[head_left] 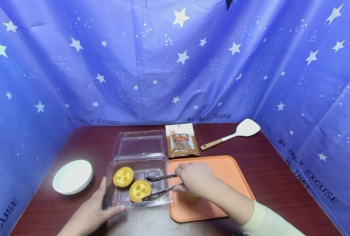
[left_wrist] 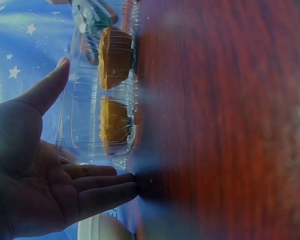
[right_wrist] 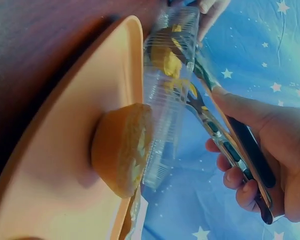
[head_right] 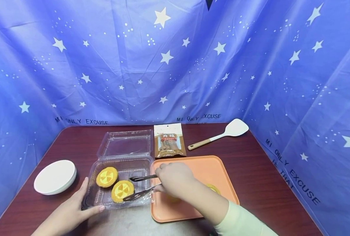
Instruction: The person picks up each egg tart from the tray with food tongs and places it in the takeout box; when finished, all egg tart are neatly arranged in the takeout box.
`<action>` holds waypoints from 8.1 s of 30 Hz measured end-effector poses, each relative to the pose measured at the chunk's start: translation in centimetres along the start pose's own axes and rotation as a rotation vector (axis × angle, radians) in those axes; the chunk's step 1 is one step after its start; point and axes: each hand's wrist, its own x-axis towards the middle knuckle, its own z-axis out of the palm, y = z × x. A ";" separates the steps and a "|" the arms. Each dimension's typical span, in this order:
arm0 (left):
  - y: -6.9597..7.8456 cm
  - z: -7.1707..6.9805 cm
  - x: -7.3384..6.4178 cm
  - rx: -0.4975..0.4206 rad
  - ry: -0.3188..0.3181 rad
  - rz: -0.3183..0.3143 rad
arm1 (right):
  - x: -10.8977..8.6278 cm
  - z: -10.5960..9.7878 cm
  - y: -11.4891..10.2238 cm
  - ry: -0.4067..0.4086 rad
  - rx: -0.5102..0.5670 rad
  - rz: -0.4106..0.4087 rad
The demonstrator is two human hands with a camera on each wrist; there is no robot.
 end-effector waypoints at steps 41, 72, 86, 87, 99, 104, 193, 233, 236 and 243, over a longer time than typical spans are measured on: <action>-0.2 0.2 0.0 -0.027 -0.014 0.002 | -2.0 -0.3 3.2 0.135 0.107 0.070; 0.0 0.1 0.0 -0.006 -0.001 0.010 | -11.4 2.3 10.2 0.116 0.119 0.161; -0.1 0.1 0.0 -0.010 0.002 0.015 | -11.6 3.1 10.0 0.089 0.110 0.097; 0.0 0.1 0.0 -0.013 0.002 0.014 | -11.6 3.2 9.9 0.088 0.108 0.096; -0.1 0.1 -0.1 -0.025 -0.016 0.002 | -11.4 3.3 9.8 0.098 0.098 0.068; -0.1 0.1 -0.1 -0.024 -0.018 0.002 | -11.3 3.2 10.0 0.099 0.104 0.068; -0.1 0.0 0.0 -0.022 0.003 0.013 | 2.9 0.3 1.0 0.045 -0.060 0.071; -0.1 0.1 0.0 -0.007 -0.001 0.002 | -2.1 1.5 6.2 0.211 0.123 0.158; -0.1 0.1 0.0 -0.011 -0.014 -0.004 | -3.2 1.6 7.0 0.219 0.128 0.183; -0.1 0.0 0.1 -0.010 -0.034 -0.011 | -6.3 1.9 8.8 0.208 0.128 0.254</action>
